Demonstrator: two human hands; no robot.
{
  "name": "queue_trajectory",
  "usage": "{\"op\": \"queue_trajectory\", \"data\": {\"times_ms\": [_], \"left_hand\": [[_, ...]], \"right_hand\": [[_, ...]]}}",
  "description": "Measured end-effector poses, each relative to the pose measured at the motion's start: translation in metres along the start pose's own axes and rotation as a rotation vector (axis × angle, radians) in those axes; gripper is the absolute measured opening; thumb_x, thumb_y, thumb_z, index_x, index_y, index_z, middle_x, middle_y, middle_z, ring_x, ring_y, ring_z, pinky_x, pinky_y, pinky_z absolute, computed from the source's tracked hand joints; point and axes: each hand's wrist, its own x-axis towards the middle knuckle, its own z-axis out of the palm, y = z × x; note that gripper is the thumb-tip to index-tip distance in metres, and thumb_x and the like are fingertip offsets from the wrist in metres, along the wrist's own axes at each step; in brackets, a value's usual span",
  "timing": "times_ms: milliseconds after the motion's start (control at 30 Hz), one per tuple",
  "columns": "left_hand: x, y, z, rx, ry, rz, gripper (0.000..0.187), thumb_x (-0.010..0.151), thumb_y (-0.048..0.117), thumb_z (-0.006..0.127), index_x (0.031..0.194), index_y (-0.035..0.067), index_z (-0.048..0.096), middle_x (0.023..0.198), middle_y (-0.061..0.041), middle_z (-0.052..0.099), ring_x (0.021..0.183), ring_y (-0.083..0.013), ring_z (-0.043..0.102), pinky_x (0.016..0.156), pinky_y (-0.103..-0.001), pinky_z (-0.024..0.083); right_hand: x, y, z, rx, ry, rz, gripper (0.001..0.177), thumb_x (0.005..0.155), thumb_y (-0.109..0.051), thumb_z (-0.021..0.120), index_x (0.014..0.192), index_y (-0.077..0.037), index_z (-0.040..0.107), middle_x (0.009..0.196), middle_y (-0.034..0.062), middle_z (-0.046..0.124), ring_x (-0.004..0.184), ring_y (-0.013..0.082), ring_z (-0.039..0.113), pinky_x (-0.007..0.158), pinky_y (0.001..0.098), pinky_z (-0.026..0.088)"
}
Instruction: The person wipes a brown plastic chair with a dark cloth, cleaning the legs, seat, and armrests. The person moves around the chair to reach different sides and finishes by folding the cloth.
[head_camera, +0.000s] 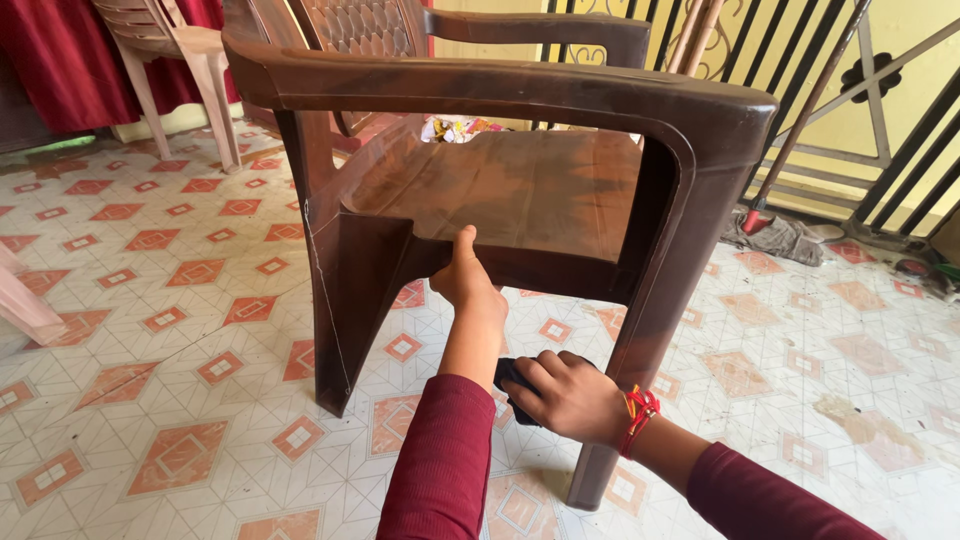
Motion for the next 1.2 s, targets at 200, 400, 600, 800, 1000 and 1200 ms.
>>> {"op": "queue_trajectory", "data": {"times_ms": [200,400,600,800,1000,1200], "left_hand": [[0.003,-0.009,-0.003,0.061,0.011,0.049,0.071,0.078,0.026,0.084,0.127,-0.01,0.047,0.128,-0.017,0.058,0.116,-0.0236,0.056,0.104,-0.046,0.042],[-0.016,-0.014,-0.004,0.018,-0.044,0.028,0.056,0.075,0.027,0.081,0.114,-0.007,0.058,0.115,-0.014,0.065,0.097,-0.0248,0.065,0.082,-0.046,0.057],[-0.023,-0.024,-0.003,-0.003,-0.026,0.124,0.054,0.077,0.025,0.083,0.116,-0.004,0.061,0.118,-0.011,0.07,0.099,-0.0198,0.068,0.082,-0.037,0.059],[-0.047,-0.023,0.0,0.015,-0.009,0.071,0.053,0.077,0.026,0.08,0.119,0.0,0.057,0.118,-0.009,0.069,0.098,-0.0195,0.068,0.08,-0.04,0.058],[-0.066,-0.021,0.001,0.046,-0.045,0.003,0.053,0.08,0.028,0.076,0.121,0.0,0.058,0.12,-0.01,0.07,0.101,-0.0236,0.072,0.083,-0.043,0.061],[-0.065,-0.03,0.006,-0.005,-0.033,-0.017,0.051,0.081,0.025,0.079,0.119,0.001,0.054,0.121,-0.012,0.069,0.103,-0.0248,0.072,0.089,-0.041,0.063]], "right_hand": [[-0.004,0.001,0.003,-0.012,-0.013,-0.019,0.035,0.088,-0.027,0.07,0.118,-0.008,0.07,0.108,0.0113,0.064,0.09,0.0223,0.063,0.066,0.0344,0.059],[-0.022,0.012,-0.001,-0.033,-0.007,-0.003,0.036,0.088,-0.024,0.068,0.12,-0.008,0.07,0.104,0.009,0.063,0.089,0.0221,0.063,0.068,0.0344,0.059],[-0.033,0.023,0.001,-0.062,-0.076,0.023,0.038,0.084,-0.021,0.067,0.12,-0.01,0.069,0.108,0.0096,0.062,0.091,0.0234,0.063,0.069,0.0347,0.059],[-0.044,0.037,0.004,-0.094,-0.081,-0.009,0.036,0.083,-0.02,0.069,0.118,-0.011,0.07,0.114,0.009,0.063,0.092,0.0222,0.064,0.068,0.0343,0.06],[-0.054,0.045,0.011,-0.101,-0.087,-0.003,0.034,0.086,-0.021,0.07,0.119,-0.013,0.071,0.112,0.0081,0.064,0.091,0.0218,0.064,0.068,0.0335,0.06],[-0.062,0.059,0.016,-0.126,-0.13,-0.034,0.034,0.088,-0.024,0.069,0.12,-0.014,0.071,0.105,0.0074,0.063,0.088,0.0225,0.064,0.067,0.0347,0.057]]}}
